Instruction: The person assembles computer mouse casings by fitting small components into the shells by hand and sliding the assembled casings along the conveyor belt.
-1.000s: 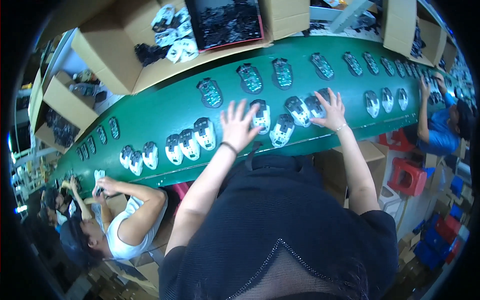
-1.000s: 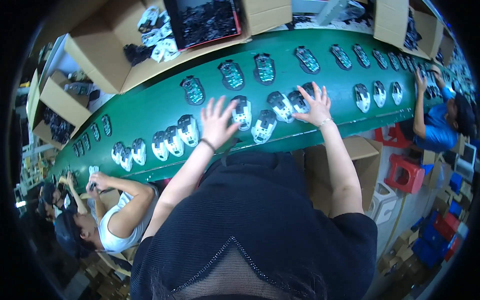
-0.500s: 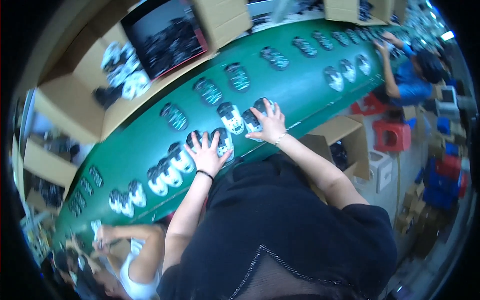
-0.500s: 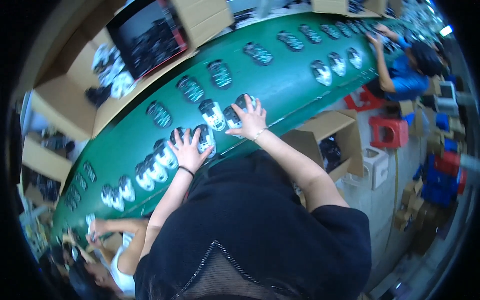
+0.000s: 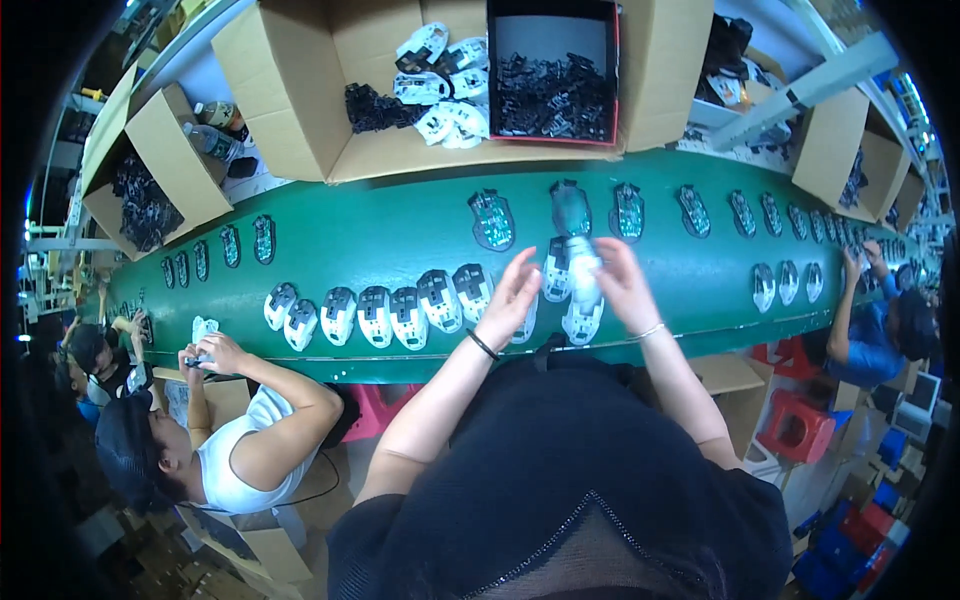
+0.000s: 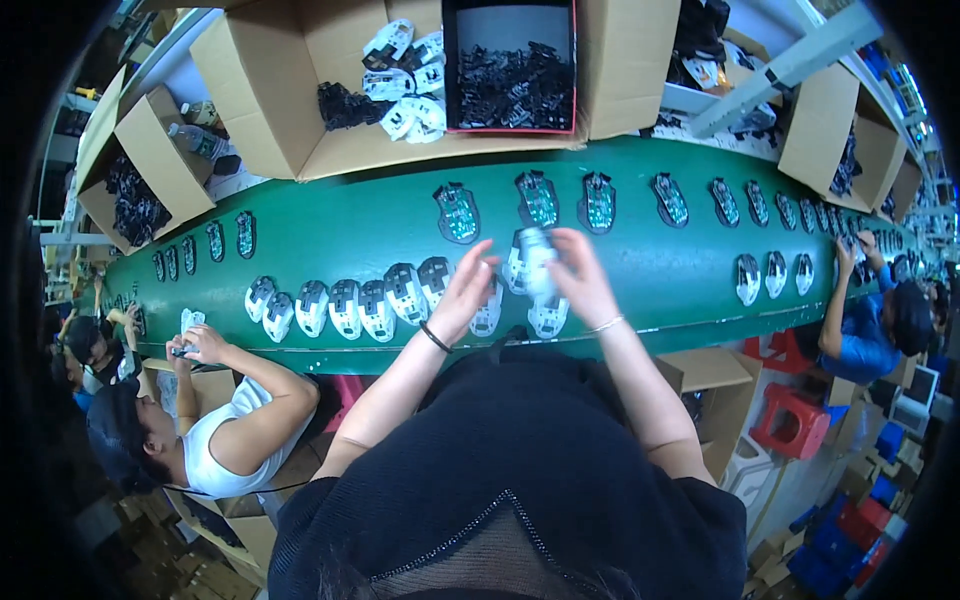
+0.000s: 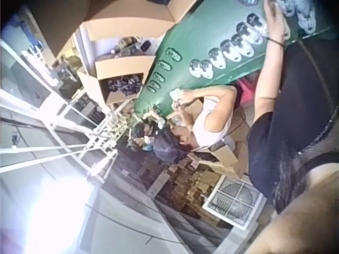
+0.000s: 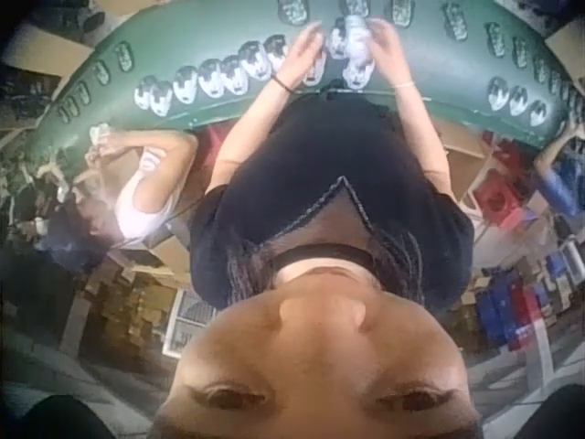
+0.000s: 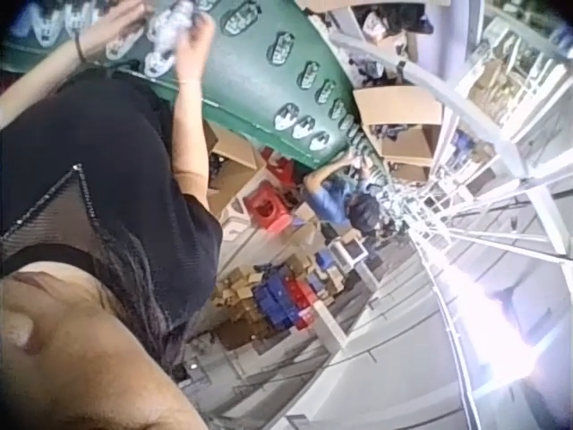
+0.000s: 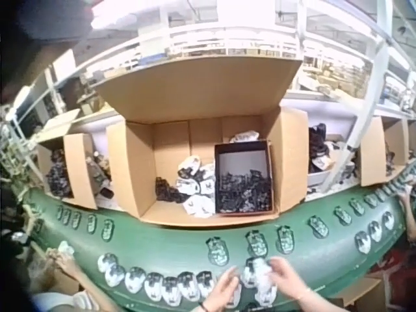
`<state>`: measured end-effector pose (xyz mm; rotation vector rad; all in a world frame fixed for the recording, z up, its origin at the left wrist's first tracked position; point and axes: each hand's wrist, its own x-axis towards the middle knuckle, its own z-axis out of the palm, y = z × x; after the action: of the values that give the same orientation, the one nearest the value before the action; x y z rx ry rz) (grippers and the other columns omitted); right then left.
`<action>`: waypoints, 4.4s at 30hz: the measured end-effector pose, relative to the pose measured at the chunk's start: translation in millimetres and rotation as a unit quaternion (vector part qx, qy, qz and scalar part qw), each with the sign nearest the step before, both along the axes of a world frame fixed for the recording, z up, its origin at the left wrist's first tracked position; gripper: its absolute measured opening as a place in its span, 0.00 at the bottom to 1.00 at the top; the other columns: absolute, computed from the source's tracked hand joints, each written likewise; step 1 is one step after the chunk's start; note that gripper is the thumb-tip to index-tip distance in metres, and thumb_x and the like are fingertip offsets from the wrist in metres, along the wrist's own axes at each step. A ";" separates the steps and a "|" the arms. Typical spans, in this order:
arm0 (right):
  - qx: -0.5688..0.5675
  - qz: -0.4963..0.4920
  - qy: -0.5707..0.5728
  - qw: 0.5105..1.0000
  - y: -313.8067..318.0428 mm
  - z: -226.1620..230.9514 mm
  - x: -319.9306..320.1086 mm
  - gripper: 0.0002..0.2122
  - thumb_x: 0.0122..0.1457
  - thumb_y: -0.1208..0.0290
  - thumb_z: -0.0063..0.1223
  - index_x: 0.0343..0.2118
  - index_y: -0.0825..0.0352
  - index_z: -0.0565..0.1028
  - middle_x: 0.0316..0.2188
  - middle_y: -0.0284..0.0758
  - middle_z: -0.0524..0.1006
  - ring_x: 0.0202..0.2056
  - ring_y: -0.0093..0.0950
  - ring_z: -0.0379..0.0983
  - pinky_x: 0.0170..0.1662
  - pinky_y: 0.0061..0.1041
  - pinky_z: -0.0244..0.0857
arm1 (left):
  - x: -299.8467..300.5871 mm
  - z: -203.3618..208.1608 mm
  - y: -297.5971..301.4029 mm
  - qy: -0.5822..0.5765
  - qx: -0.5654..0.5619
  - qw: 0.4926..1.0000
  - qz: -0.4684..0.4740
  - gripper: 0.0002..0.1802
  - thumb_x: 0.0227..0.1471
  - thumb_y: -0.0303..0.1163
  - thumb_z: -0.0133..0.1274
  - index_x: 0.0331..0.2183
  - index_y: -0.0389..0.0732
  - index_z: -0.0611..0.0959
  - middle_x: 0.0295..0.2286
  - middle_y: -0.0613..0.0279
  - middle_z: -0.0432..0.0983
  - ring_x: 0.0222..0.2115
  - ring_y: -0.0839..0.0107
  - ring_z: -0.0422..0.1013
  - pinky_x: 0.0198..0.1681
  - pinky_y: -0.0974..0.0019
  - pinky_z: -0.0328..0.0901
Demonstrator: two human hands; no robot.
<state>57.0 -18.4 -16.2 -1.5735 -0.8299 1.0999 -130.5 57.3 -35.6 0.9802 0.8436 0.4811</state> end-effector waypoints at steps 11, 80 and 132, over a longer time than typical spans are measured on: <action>0.095 -0.064 -0.600 0.792 302.9 27.2 51.8 0.06 0.49 0.68 0.52 0.28 0.63 0.76 0.29 0.38 0.74 0.38 0.38 0.68 0.40 0.36 0.62 | -48.5 17.8 56.8 -0.269 -0.284 0.906 0.159 0.29 0.51 0.62 0.39 0.48 0.55 0.69 0.35 0.60 0.73 0.33 0.67 0.70 0.29 0.64 0.66; 0.098 0.167 0.054 0.980 91.0 70.7 -109.9 0.24 0.48 0.79 0.53 0.51 0.70 0.64 0.41 0.36 0.70 0.43 0.24 0.67 0.43 0.23 0.67 | -59.8 76.0 28.6 -0.191 0.035 0.974 0.114 0.43 0.45 0.17 0.36 0.60 0.42 0.39 0.57 0.57 0.46 0.56 0.68 0.50 0.57 0.66 0.49; -0.016 0.233 -0.117 0.965 445.8 -21.1 -162.4 0.06 0.43 0.74 0.63 0.23 0.66 0.77 0.26 0.32 0.77 0.24 0.23 0.73 0.27 0.20 0.65 | -164.8 23.9 117.1 -0.345 -0.186 0.860 0.327 0.24 0.54 0.30 0.44 0.52 0.47 0.59 0.44 0.54 0.65 0.44 0.50 0.67 0.43 0.53 0.68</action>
<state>-105.4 427.3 -37.3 -1.5976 -1.3994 1.2701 -295.3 174.4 -11.6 0.0899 0.5513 1.1249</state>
